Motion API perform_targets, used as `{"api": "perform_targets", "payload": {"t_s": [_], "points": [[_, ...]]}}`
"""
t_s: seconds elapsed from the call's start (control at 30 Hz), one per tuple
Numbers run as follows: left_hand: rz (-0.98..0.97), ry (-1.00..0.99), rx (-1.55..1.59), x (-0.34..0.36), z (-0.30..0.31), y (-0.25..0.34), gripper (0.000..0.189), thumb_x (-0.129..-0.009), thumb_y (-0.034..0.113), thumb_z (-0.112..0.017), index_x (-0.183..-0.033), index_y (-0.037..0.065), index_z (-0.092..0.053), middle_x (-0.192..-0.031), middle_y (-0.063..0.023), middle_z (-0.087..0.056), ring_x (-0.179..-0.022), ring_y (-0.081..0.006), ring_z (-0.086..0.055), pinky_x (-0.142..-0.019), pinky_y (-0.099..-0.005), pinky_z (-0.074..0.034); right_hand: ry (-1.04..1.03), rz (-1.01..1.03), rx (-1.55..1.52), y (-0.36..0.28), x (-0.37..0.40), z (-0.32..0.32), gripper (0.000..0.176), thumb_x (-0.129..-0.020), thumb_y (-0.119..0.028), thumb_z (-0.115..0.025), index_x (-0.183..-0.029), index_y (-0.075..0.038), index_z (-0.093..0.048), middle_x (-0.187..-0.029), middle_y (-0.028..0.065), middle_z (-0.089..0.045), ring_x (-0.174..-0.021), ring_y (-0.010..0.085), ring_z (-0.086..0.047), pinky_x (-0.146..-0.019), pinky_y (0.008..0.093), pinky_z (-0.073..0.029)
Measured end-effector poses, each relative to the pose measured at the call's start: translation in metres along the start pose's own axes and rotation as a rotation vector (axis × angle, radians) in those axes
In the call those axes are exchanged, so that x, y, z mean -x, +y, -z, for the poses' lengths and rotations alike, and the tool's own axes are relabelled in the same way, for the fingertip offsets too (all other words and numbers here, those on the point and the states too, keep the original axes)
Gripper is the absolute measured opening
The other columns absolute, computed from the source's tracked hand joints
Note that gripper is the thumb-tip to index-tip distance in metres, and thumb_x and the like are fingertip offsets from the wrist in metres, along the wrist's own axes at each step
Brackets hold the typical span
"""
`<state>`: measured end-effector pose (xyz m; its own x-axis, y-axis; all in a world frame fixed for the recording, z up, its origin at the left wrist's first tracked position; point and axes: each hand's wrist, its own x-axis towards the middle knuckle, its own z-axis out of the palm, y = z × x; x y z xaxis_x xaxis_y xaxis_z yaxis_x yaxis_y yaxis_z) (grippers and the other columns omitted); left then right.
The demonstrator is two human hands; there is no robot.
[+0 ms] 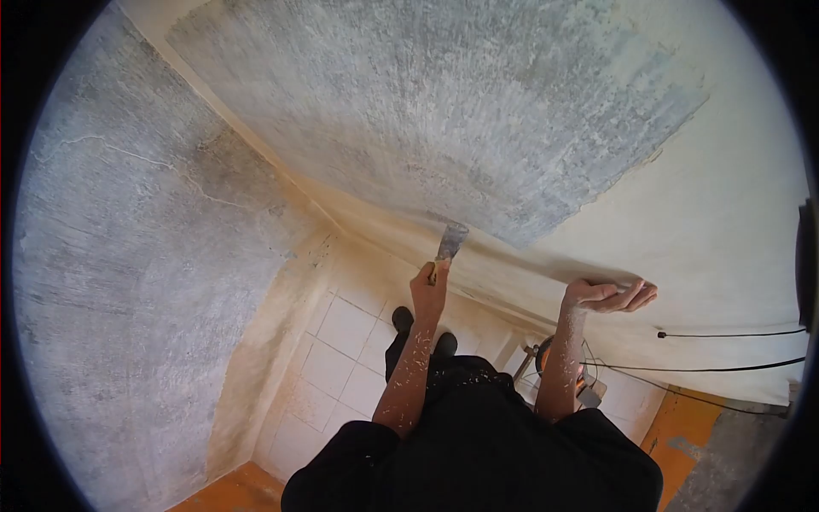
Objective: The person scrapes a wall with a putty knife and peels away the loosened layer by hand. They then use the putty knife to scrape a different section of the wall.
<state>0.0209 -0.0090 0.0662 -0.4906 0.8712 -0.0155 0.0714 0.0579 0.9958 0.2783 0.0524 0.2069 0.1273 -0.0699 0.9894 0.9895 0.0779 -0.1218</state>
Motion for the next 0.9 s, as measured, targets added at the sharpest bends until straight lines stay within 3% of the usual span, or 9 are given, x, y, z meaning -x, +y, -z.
{"api": "perform_targets", "payload": {"t_s": [0.13,0.33,0.47,0.6,0.73,0.9], "points": [[0.033,-0.015,-0.005,-0.003,0.011,0.007,0.04,-0.093,0.028,-0.069,-0.074,-0.001,-0.051,-0.059,0.0007,-0.036,-0.059,-0.0058,-0.032,-0.05,-0.0275,-0.031,-0.013,0.025,0.017,0.006,0.002,0.003,0.047,-0.102,-0.019,-0.026,-0.138,0.006,-0.041,-0.15,0.0238,-0.036,-0.144,0.0389,-0.027,-0.116,0.0561,-0.024],[-0.077,-0.09,-0.035,-0.015,0.001,0.044,0.035,-0.094,0.027,-0.067,-0.077,-0.001,-0.055,-0.059,-0.0008,-0.038,-0.06,-0.0064,-0.034,-0.051,-0.0276,-0.031,0.056,0.032,-0.029,0.003,-0.003,-0.009,0.047,-0.102,-0.02,-0.026,-0.139,0.006,-0.041,-0.15,0.0236,-0.035,-0.144,0.037,-0.028,-0.116,0.0562,-0.025],[0.001,-0.14,-0.063,-0.011,0.027,0.007,0.03,-0.096,0.026,-0.062,-0.08,0.001,-0.06,-0.063,0.0026,-0.048,-0.059,-0.005,-0.043,-0.052,-0.0245,-0.035,-0.003,0.028,0.012,0.006,0.002,0.003,0.047,-0.102,-0.019,-0.027,-0.137,0.006,-0.043,-0.151,0.0239,-0.034,-0.143,0.0372,-0.029,-0.116,0.0564,-0.025],[0.089,-0.282,-0.047,-0.02,0.059,0.018,0.03,-0.096,0.029,-0.065,-0.099,-0.001,-0.066,-0.067,0.0018,-0.053,-0.058,-0.0065,-0.047,-0.053,-0.0241,-0.04,0.019,0.046,0.02,0.006,0.001,0.002,0.046,-0.101,-0.019,-0.027,-0.137,0.006,-0.043,-0.15,0.0249,-0.036,-0.142,0.038,-0.031,-0.115,0.0565,-0.026],[0.281,-0.489,-0.078,-0.034,0.095,0.038,0.029,-0.096,0.029,-0.065,-0.1,0.0,-0.067,-0.068,0.0004,-0.054,-0.054,-0.0065,-0.049,-0.05,-0.0234,-0.04,0.028,0.019,0.022,0.005,0.002,0.002,0.047,-0.101,-0.02,-0.028,-0.136,0.007,-0.045,-0.147,0.0253,-0.04,-0.14,0.039,-0.034,-0.115,0.0567,-0.027],[0.341,-0.686,-0.188,-0.034,0.117,0.033,0.035,-0.098,0.036,-0.06,-0.098,0.002,-0.068,-0.068,0.0015,-0.055,-0.053,-0.005,-0.047,-0.048,-0.0225,-0.037,0.055,0.019,0.002,0.006,0.007,0.004,0.048,-0.099,-0.017,-0.027,-0.136,0.006,-0.044,-0.146,0.0262,-0.04,-0.142,0.0387,-0.031,-0.116,0.0559,-0.026]]}}
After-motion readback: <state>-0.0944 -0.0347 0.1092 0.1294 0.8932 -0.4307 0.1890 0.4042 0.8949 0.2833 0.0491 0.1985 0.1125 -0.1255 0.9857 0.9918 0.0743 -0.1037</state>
